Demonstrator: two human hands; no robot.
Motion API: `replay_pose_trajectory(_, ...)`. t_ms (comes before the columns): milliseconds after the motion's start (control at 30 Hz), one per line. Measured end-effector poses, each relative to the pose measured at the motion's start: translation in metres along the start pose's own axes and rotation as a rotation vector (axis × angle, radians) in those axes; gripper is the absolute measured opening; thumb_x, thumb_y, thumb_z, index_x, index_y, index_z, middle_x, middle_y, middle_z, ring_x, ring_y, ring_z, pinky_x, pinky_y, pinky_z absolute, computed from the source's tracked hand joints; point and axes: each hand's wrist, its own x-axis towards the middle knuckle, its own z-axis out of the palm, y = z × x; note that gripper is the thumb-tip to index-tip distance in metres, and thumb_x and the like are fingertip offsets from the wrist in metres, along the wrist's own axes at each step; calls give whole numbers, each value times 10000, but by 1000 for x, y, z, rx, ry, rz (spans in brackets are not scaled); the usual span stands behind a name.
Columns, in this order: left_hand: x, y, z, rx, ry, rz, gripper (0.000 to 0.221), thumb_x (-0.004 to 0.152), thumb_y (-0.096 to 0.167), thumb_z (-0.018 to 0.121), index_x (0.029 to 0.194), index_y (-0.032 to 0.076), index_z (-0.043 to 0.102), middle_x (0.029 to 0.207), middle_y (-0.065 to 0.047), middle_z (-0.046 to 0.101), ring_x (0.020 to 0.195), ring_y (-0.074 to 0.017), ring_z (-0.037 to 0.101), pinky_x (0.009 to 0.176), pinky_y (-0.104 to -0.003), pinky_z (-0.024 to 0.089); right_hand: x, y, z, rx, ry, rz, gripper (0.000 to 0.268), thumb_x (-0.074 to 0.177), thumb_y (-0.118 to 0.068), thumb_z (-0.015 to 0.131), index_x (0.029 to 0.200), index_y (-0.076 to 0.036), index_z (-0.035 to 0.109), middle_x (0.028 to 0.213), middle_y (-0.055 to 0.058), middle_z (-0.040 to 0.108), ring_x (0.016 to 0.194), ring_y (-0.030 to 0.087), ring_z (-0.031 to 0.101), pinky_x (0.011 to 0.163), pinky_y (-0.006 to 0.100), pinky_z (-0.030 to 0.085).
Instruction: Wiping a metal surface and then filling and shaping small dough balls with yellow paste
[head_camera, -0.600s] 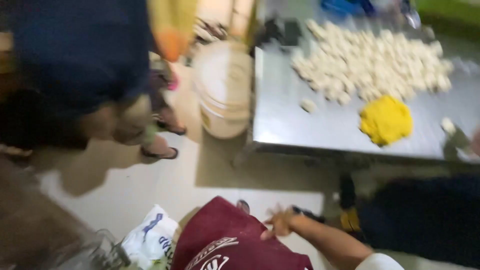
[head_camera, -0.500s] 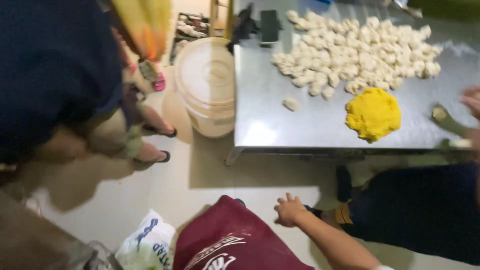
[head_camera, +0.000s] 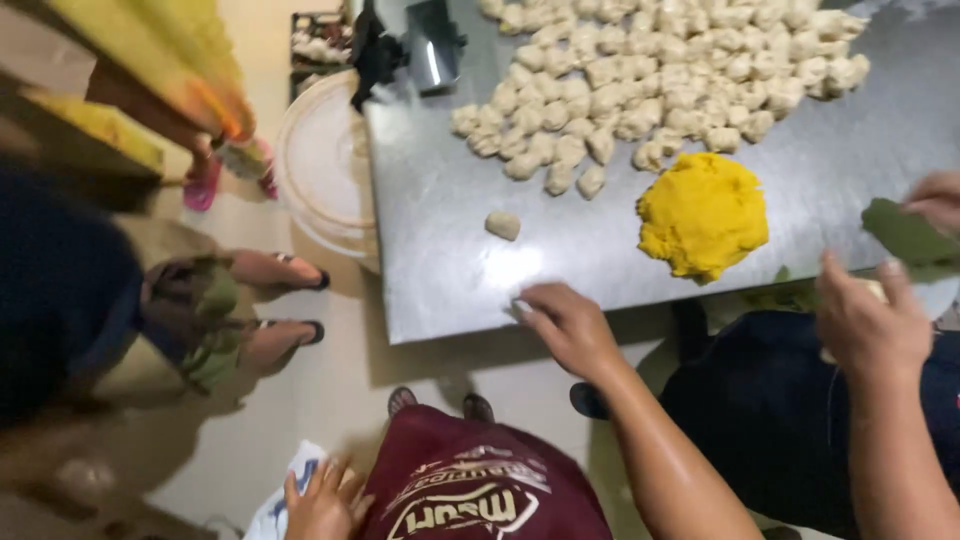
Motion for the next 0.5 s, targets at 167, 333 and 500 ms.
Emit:
replay_pose_trajectory(167, 82, 26, -236, -643, -145, 174, 258, 923, 362, 559, 1120, 292, 709, 1056, -11, 798, 948, -358, 734, 751, -460, 532, 104, 33, 47, -355, 39, -111, 345, 941, -119, 644, 1283, -153, 675, 1325, 235, 594, 1112, 480, 546, 863, 549, 487)
replay_pose_trajectory(333, 156, 22, -266, -782, 355, 590, 302, 948, 287, 681, 1085, 35, 778, 1047, -116, 807, 966, -294, 771, 890, -431, 575, 128, 50, 22, -294, 93, 46, 294, 765, -115, 636, 1022, -97, 777, 957, 137, 720, 907, 371, 662, 764, 480, 511)
replay_pose_trajectory(500, 182, 2, -292, -952, 296, 703, 175, 901, 188, 706, 1044, 101, 756, 1015, -96, 799, 900, -276, 767, 849, -385, 577, 99, 46, -1, -340, 108, -117, 261, 877, -307, 845, 1078, -147, 798, 1058, 93, 720, 921, 291, 694, 809, 453, 477)
